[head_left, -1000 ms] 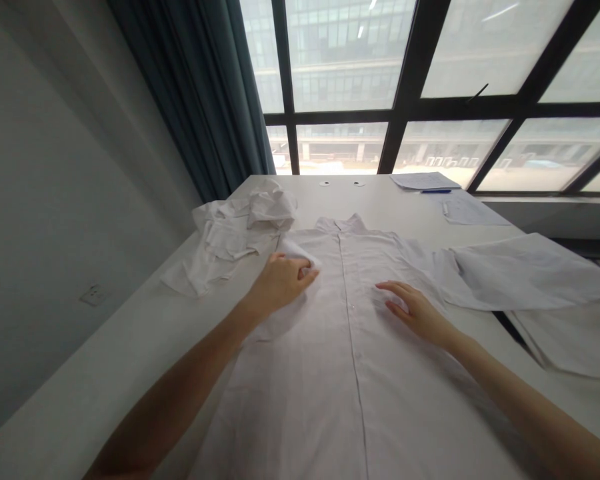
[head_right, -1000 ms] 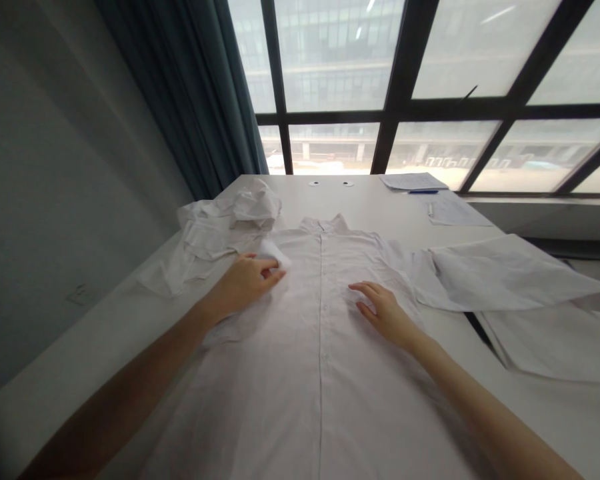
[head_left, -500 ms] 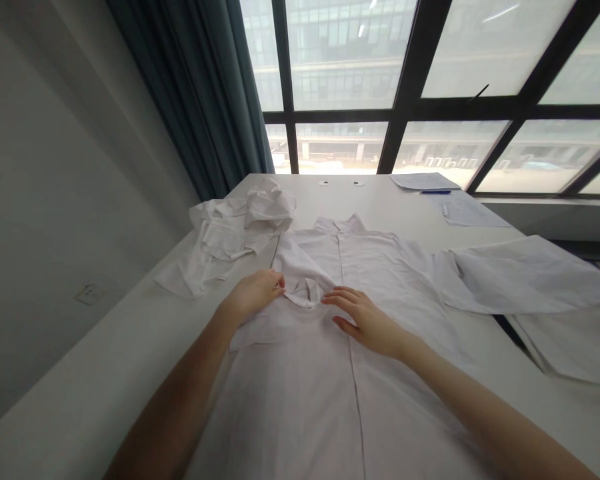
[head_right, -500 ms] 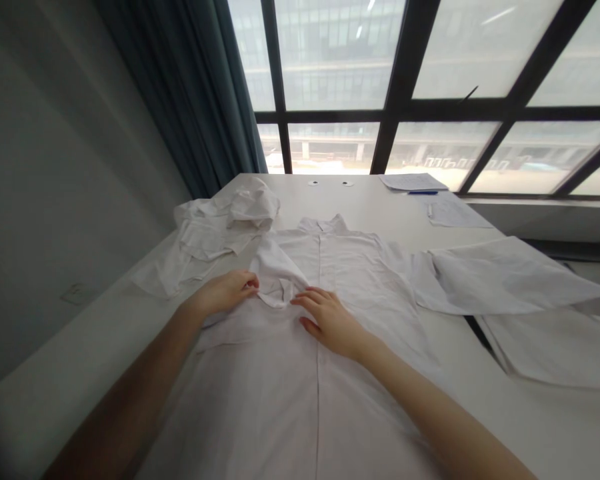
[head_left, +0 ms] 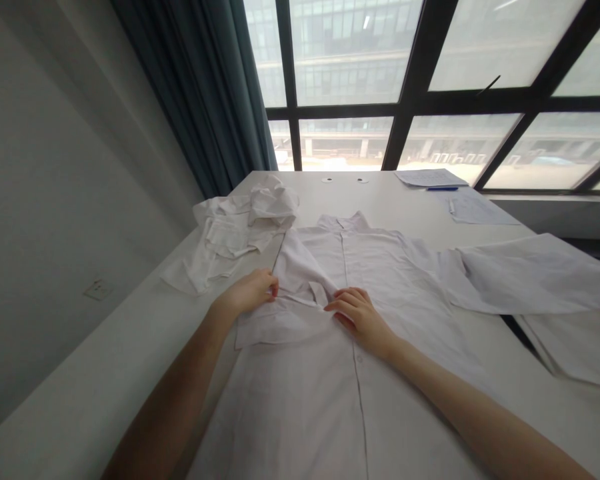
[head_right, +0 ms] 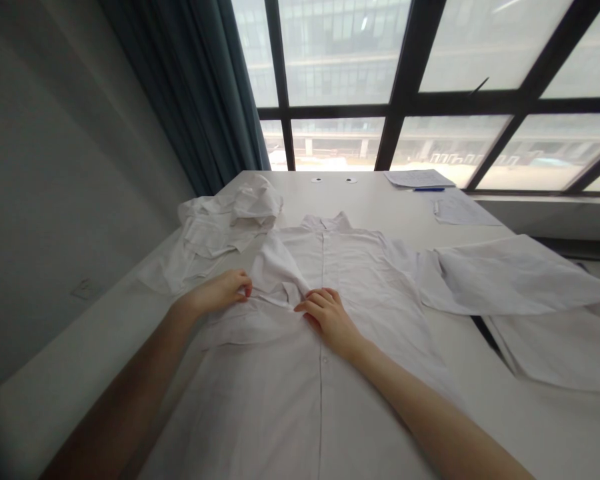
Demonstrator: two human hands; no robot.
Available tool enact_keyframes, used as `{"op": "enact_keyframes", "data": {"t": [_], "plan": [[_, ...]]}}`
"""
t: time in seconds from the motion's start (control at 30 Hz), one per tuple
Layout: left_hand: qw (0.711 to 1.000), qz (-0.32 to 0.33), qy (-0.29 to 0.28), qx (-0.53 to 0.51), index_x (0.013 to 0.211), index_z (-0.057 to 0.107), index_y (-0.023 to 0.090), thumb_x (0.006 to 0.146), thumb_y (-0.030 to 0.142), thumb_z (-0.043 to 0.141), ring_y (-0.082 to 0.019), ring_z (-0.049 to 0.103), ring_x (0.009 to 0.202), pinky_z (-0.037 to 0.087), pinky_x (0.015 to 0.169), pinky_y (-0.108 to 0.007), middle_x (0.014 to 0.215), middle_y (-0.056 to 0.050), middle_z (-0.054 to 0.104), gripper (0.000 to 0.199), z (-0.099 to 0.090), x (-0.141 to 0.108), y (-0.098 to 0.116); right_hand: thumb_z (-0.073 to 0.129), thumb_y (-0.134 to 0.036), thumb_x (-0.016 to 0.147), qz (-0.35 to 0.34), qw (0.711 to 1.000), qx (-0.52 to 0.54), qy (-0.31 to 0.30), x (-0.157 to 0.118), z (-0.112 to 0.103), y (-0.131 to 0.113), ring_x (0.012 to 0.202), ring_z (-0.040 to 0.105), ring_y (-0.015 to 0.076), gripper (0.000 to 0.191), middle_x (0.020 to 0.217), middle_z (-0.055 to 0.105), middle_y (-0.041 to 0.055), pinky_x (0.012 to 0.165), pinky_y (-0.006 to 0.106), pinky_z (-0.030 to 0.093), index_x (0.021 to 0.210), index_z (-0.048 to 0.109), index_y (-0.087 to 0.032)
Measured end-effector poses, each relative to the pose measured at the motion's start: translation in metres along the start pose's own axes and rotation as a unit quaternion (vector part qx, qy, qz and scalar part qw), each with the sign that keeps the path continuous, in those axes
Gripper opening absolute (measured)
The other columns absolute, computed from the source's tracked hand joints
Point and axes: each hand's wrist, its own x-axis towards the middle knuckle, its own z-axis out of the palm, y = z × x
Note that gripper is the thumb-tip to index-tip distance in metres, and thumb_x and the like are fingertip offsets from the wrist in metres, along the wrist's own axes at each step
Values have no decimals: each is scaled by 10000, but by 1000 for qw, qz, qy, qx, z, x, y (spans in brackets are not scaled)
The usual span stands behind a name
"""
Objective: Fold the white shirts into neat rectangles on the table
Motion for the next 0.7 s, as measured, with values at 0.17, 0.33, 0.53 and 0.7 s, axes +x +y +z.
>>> {"op": "enact_keyframes", "data": {"t": [0.17, 0.33, 0.53, 0.7], "plan": [[998, 10, -30, -51, 843, 546, 198, 853, 215, 439, -160, 554, 704, 389, 654, -258, 778, -4, 609, 108, -13, -15, 22, 528, -132, 886, 61, 992, 64, 94, -2, 0, 12, 1109, 572, 221, 169, 1023, 682, 62, 966, 417, 399, 911, 654, -241], [992, 53, 23, -110, 870, 526, 214, 928, 281, 412, -139, 558, 666, 353, 615, -240, 738, 28, 605, 145, -36, -39, 68, 466, -50, 790, 109, 975, 137, 134, 1, -12, 16, 1066, 593, 215, 240, 916, 689, 35, 922, 389, 445, 786, 613, -240], [967, 117, 113, -198, 925, 588, 211, 882, 279, 553, -119, 551, 697, 402, 690, -228, 785, 40, 607, 88, -29, -45, 110, 510, -173, 892, 63, 983, 170, 32, 7, -44, -7, 1068, 589, 198, 187, 1101, 672, 56, 964, 397, 428, 1020, 628, -241], [924, 117, 118, -344, 937, 572, 189, 860, 277, 587, -96, 564, 694, 440, 661, -215, 890, 19, 625, 118, -16, -40, 125, 633, -379, 878, 28, 988, 144, -50, 9, -56, -22, 1180, 535, 232, 369, 1232, 637, 86, 1013, 439, 400, 1219, 573, -250]]}}
